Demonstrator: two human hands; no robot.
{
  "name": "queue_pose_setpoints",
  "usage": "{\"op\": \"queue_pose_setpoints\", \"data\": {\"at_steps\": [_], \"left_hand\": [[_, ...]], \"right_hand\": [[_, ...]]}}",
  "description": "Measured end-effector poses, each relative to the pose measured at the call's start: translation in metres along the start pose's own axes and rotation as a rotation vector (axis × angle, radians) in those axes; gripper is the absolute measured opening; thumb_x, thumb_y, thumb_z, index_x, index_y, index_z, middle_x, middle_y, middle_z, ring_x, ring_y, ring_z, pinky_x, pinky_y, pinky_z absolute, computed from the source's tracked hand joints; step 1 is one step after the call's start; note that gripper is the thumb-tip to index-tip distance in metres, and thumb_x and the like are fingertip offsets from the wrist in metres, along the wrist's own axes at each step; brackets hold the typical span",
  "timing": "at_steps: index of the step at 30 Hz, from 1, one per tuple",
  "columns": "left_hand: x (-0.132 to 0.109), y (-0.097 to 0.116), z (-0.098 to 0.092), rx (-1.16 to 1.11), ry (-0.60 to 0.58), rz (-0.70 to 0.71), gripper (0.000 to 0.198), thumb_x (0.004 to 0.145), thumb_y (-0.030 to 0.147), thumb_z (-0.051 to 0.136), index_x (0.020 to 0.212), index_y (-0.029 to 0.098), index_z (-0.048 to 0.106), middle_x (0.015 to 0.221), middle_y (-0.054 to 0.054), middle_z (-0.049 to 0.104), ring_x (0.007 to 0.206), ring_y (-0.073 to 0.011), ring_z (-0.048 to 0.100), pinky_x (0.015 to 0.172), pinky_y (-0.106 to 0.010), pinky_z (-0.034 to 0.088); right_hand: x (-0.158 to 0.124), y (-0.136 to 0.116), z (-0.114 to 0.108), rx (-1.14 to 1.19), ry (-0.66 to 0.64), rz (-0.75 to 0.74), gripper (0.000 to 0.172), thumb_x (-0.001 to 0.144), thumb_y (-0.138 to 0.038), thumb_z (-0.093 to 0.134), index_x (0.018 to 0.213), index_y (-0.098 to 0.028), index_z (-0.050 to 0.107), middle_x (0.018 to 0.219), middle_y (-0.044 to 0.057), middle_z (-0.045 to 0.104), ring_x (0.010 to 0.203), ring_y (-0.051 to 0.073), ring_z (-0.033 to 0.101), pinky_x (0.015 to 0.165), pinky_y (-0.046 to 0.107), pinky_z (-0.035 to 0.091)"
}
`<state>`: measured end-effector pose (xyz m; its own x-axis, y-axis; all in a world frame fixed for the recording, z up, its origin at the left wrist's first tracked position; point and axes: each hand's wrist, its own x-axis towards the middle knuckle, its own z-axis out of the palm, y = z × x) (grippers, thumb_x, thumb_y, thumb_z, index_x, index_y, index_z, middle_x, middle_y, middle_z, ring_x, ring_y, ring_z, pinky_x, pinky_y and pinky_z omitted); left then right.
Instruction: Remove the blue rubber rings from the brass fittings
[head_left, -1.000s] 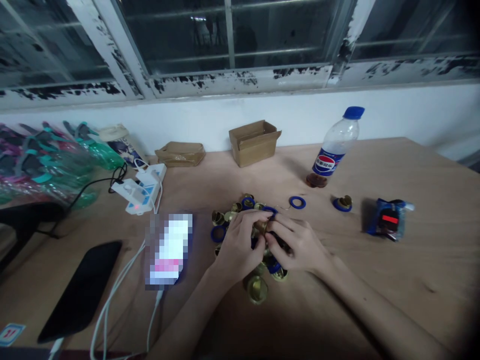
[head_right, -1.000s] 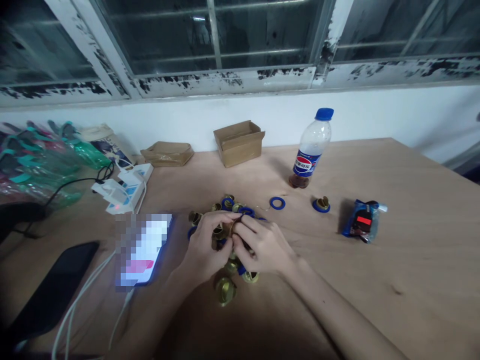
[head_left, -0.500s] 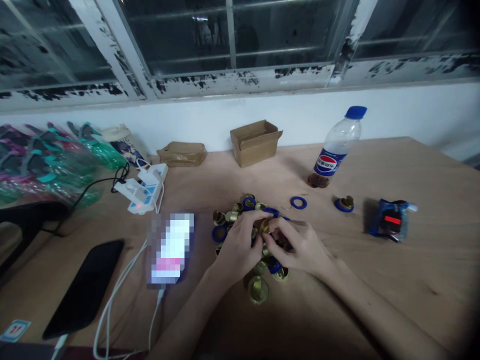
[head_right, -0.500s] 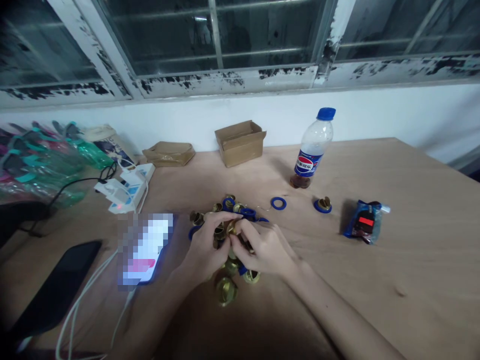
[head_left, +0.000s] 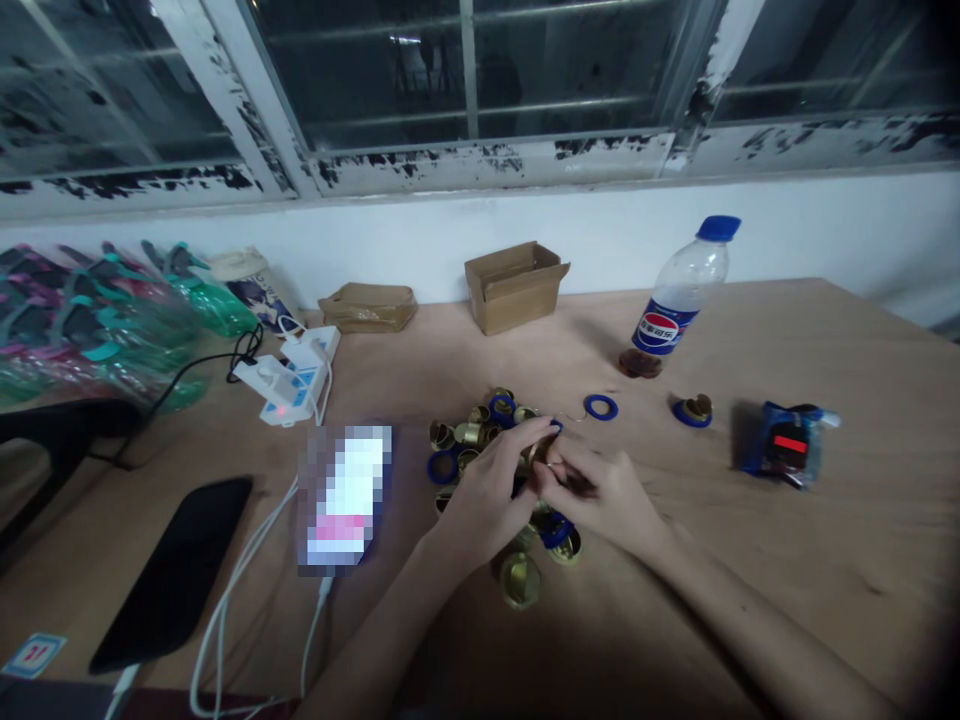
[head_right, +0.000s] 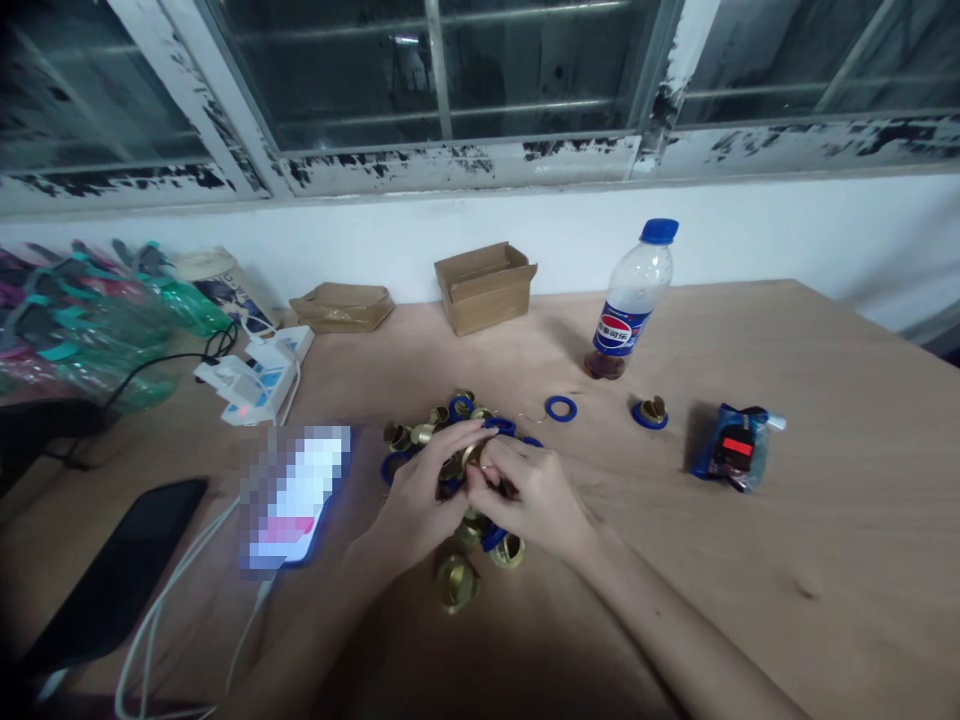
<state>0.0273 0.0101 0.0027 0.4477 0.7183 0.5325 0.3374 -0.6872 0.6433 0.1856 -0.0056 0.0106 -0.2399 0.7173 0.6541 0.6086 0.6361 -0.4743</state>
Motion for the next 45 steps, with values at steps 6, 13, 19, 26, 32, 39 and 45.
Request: {"op": "queue_pose_setpoints", "data": {"at_steps": [6, 13, 19, 26, 32, 39, 45], "left_hand": [[-0.001, -0.002, 0.0, 0.053, -0.008, -0.022, 0.052, 0.079, 0.003, 0.05, 0.126, 0.023, 0.048, 0.127, -0.004, 0.062, 0.117, -0.018, 0.059, 0.103, -0.035, 0.047], [0.0, -0.002, 0.0, 0.062, 0.014, -0.002, 0.053, 0.077, 0.001, 0.05, 0.124, 0.023, 0.05, 0.124, -0.003, 0.065, 0.113, -0.0169, 0.062, 0.1, -0.033, 0.05], [0.0, -0.004, 0.0, 0.124, 0.071, 0.001, 0.043, 0.084, 0.009, 0.054, 0.124, 0.023, 0.05, 0.122, -0.004, 0.066, 0.112, -0.0174, 0.063, 0.099, -0.033, 0.051], [0.01, -0.01, -0.019, 0.226, 0.211, -0.204, 0.041, 0.076, 0.021, 0.073, 0.112, 0.022, 0.056, 0.112, -0.005, 0.07, 0.099, -0.0195, 0.068, 0.091, -0.033, 0.053], [0.014, -0.012, -0.036, 0.303, 0.206, -0.375, 0.039, 0.073, 0.037, 0.075, 0.103, 0.021, 0.058, 0.098, -0.004, 0.072, 0.088, -0.0221, 0.069, 0.08, -0.036, 0.054], [0.01, -0.021, -0.032, 0.35, 0.122, -0.35, 0.021, 0.077, 0.031, 0.07, 0.093, 0.02, 0.063, 0.09, -0.004, 0.072, 0.077, -0.0191, 0.067, 0.073, -0.033, 0.052], [0.006, -0.027, -0.03, 0.389, 0.142, -0.278, 0.018, 0.079, 0.028, 0.068, 0.094, 0.019, 0.065, 0.092, -0.007, 0.071, 0.08, -0.0194, 0.067, 0.075, -0.033, 0.052]], "right_hand": [[0.004, -0.001, 0.0, 0.053, -0.012, 0.017, 0.029, 0.079, -0.013, 0.051, 0.058, -0.022, 0.032, 0.054, -0.007, 0.033, 0.048, 0.008, 0.034, 0.046, 0.022, 0.028], [0.004, 0.0, -0.001, 0.075, -0.032, 0.049, 0.033, 0.079, -0.015, 0.053, 0.058, -0.022, 0.029, 0.054, -0.007, 0.032, 0.048, 0.007, 0.032, 0.047, 0.022, 0.027], [0.001, -0.002, -0.005, 0.119, -0.048, 0.116, 0.027, 0.089, -0.024, 0.052, 0.065, -0.02, 0.043, 0.056, -0.007, 0.038, 0.048, 0.007, 0.038, 0.048, 0.021, 0.032], [0.006, 0.007, -0.015, 0.056, 0.08, 0.256, 0.017, 0.093, -0.03, 0.049, 0.085, -0.019, 0.059, 0.075, 0.0, 0.064, 0.065, 0.012, 0.06, 0.064, 0.024, 0.047], [0.012, 0.016, -0.011, 0.036, -0.144, 0.153, 0.032, 0.096, -0.03, 0.043, 0.124, -0.019, 0.055, 0.121, 0.009, 0.065, 0.114, 0.023, 0.058, 0.098, 0.041, 0.043], [0.015, 0.021, -0.014, 0.021, -0.173, 0.131, 0.034, 0.098, -0.029, 0.034, 0.125, -0.021, 0.054, 0.12, 0.007, 0.065, 0.113, 0.019, 0.059, 0.099, 0.037, 0.043], [0.015, 0.066, -0.053, -0.611, -0.108, 0.494, 0.022, 0.089, -0.029, 0.047, 0.096, -0.019, 0.065, 0.083, 0.007, 0.071, 0.069, 0.023, 0.066, 0.062, 0.032, 0.044]]}}
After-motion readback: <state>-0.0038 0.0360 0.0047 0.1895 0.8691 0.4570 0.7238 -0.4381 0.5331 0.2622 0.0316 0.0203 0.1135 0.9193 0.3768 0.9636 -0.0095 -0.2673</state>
